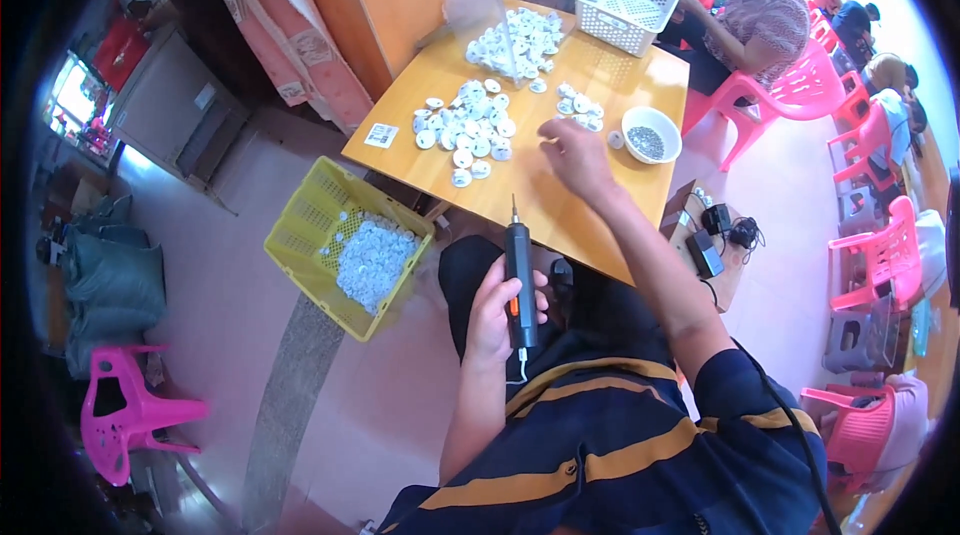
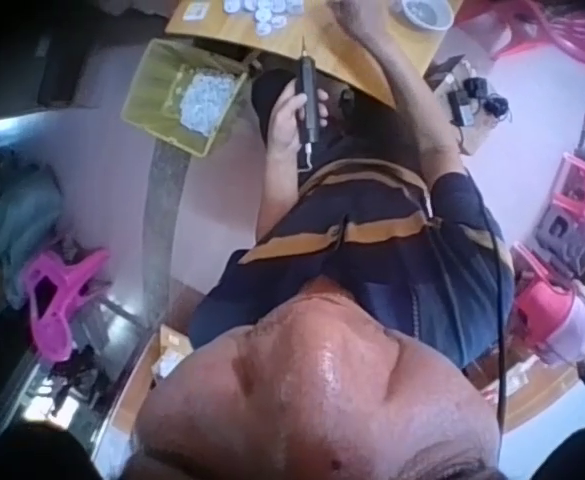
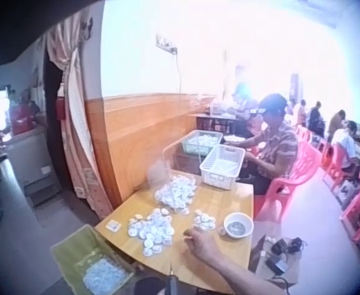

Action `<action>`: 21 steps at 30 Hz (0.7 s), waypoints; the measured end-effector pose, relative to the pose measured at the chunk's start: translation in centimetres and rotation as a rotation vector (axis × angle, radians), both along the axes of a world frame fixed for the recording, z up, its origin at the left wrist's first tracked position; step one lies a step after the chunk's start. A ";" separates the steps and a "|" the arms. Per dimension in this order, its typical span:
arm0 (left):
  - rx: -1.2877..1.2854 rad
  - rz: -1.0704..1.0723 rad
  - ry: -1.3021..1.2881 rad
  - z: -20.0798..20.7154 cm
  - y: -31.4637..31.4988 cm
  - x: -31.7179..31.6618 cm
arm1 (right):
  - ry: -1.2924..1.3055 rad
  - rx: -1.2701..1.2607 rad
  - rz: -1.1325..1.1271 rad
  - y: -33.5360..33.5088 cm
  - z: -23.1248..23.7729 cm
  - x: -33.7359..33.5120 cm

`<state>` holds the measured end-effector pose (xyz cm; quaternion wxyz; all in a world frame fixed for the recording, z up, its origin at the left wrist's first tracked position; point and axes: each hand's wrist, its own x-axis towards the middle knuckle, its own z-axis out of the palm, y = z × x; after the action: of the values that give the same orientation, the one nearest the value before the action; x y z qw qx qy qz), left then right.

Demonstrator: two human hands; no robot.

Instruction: Assembling small plastic components using an electric screwdriver.

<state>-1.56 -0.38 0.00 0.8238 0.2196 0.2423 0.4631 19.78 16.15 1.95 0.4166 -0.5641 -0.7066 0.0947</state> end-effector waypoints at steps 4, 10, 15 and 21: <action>-0.004 -0.002 0.022 -0.4 0.0 -0.1 | -0.154 -0.013 -0.164 0.9 2.6 7.7; 0.007 -0.017 0.071 -0.5 0.4 0.4 | -0.384 -0.379 -0.305 2.5 2.0 17.5; -0.001 -0.025 0.090 -0.1 0.2 0.5 | -0.466 -0.492 -0.331 2.6 0.3 17.1; 0.019 -0.061 0.103 -0.6 0.0 1.0 | -0.542 -0.441 -0.424 3.4 -1.3 17.7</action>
<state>-0.53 -0.37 -0.58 0.8219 0.2580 0.2732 0.4281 37.47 19.52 0.62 0.0944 -0.7775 -0.6217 0.0039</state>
